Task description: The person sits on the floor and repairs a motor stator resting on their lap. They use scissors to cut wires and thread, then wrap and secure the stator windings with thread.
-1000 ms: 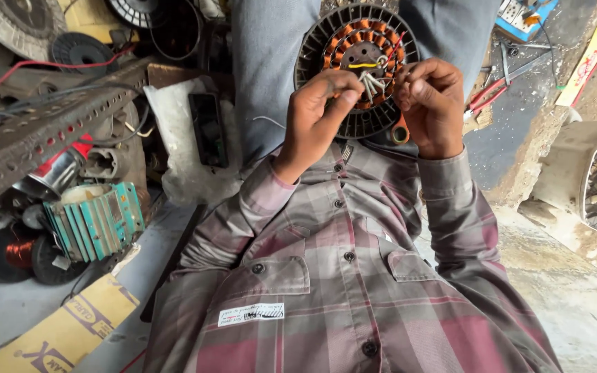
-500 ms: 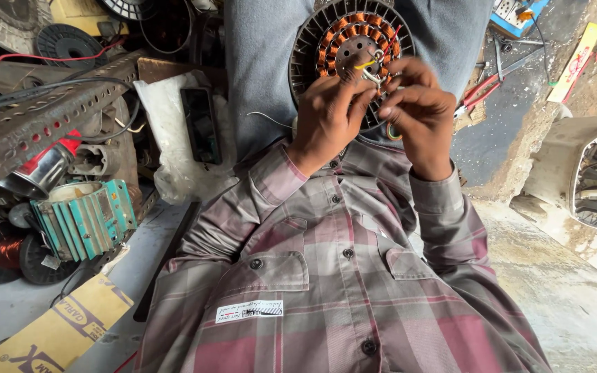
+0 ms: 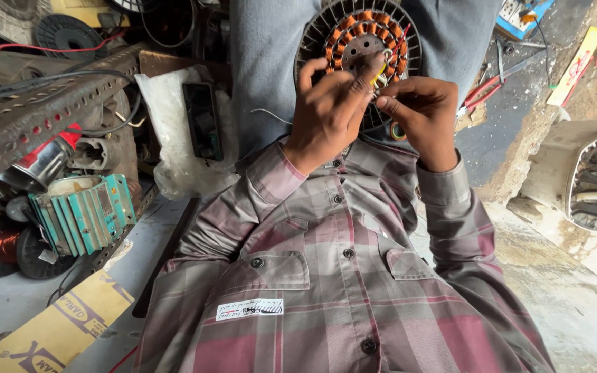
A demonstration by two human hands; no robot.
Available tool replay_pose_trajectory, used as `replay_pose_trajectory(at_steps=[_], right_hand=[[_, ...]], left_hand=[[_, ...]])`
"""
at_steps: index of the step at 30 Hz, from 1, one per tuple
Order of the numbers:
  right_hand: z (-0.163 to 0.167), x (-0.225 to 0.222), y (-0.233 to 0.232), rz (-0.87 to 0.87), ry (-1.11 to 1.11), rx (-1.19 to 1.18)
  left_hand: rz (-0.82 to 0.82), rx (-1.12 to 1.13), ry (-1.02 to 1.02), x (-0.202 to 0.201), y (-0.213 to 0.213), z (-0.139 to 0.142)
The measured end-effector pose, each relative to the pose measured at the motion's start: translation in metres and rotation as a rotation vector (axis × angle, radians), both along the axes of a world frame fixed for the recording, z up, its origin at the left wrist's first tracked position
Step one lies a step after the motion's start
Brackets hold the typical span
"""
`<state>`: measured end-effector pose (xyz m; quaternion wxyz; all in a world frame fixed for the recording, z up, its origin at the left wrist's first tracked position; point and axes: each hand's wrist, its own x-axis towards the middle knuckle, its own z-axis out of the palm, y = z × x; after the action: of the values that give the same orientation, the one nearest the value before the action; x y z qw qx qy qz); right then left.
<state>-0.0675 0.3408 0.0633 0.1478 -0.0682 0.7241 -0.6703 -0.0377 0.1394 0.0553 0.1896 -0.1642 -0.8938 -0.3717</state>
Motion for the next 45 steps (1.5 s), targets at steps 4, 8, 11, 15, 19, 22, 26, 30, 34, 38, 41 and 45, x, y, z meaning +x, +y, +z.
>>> replay_pose_trajectory(at_steps=[4,8,11,15,19,22,26,30,34,38,41,45], right_hand=[[-0.007,-0.004,0.010,0.110,-0.096,-0.009],[-0.019,-0.010,0.016,0.073,-0.303,-0.124],[-0.026,-0.013,0.020,0.081,-0.409,-0.372],[-0.030,-0.014,0.021,0.110,-0.431,-0.429],[-0.029,-0.014,0.018,0.106,-0.444,-0.433],[-0.029,-0.019,0.013,0.037,-0.330,-0.479],[-0.027,-0.034,0.009,-0.189,0.123,-0.215],[-0.029,-0.045,0.000,-0.101,-0.012,-0.593],[-0.038,-0.051,-0.002,0.004,-0.074,-0.724],[-0.048,-0.067,0.022,0.101,0.167,-0.367],[-0.054,-0.066,0.033,0.233,0.323,-0.097],[-0.051,-0.071,0.038,0.269,0.625,0.191]], left_hand=[[0.022,0.215,-0.063,-0.007,0.001,0.009],[0.052,0.162,0.008,-0.004,-0.004,0.022],[0.009,0.076,0.033,-0.002,-0.004,0.027],[0.001,0.012,0.045,-0.003,-0.001,0.025],[-0.005,0.051,-0.009,-0.002,0.002,0.020],[0.001,0.037,-0.024,-0.004,0.000,0.014],[0.033,0.193,-0.167,-0.013,-0.021,0.001],[-0.461,0.673,-0.213,-0.020,-0.042,-0.011],[-0.580,0.769,-0.601,-0.023,-0.042,-0.020],[-0.399,0.483,-0.624,-0.018,-0.055,-0.022],[-0.427,0.431,-0.454,-0.011,-0.070,-0.022],[-0.321,0.275,-0.600,-0.012,-0.066,-0.024]])
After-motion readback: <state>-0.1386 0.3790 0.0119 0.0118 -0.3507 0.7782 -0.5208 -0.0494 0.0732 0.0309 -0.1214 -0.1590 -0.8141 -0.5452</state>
